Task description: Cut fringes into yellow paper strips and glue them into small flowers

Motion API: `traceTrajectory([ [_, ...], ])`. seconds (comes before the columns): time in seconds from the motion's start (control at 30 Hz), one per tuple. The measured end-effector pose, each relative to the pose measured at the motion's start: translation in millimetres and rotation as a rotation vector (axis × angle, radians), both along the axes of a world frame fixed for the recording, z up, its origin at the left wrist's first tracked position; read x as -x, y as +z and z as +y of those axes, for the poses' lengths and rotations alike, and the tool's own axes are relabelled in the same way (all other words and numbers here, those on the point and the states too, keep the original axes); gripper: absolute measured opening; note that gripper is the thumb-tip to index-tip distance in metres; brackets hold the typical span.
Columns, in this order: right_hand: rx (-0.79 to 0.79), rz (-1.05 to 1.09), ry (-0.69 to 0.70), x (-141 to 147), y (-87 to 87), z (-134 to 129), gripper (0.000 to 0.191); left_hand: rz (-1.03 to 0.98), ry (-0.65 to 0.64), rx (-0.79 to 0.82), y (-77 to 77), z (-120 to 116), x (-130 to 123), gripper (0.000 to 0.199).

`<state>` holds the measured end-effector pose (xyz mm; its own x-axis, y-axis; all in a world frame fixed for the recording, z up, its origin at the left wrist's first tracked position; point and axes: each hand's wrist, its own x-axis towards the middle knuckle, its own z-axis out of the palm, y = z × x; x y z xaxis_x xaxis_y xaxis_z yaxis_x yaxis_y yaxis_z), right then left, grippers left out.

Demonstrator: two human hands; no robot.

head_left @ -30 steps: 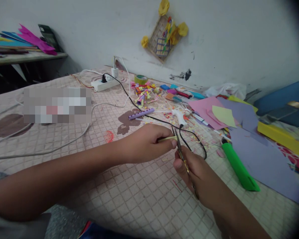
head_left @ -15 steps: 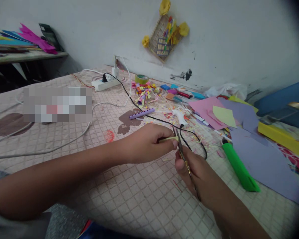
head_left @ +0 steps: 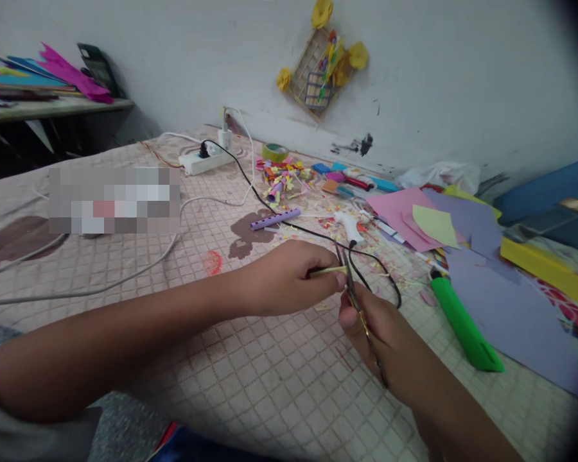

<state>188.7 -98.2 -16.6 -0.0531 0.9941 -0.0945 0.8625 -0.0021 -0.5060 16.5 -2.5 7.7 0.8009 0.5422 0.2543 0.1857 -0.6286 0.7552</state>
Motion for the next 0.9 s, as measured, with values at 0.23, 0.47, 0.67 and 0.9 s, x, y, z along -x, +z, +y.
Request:
traceTrajectory([
  [0.23, 0.000, -0.003, -0.001, 0.3, -0.1, -1.2, 0.037, -0.004, -0.007, 0.021, -0.4, -1.2, -0.1, 0.025],
  [0.47, -0.003, -0.011, -0.006, 0.1, -2.0, -0.7, 0.038, -0.009, 0.000, 0.032, -0.7, -0.9, -0.3, 0.025],
  [0.67, 0.000, -0.021, 0.004, -0.5, -3.3, -1.0, 0.035, -0.009, -0.009, 0.041, -0.1, -1.6, -0.3, 0.026],
  [0.9, -0.017, -0.022, 0.017, 0.6, -2.2, -0.2, 0.034, -0.008, -0.002, 0.045, -0.8, -1.5, -0.7, 0.025],
])
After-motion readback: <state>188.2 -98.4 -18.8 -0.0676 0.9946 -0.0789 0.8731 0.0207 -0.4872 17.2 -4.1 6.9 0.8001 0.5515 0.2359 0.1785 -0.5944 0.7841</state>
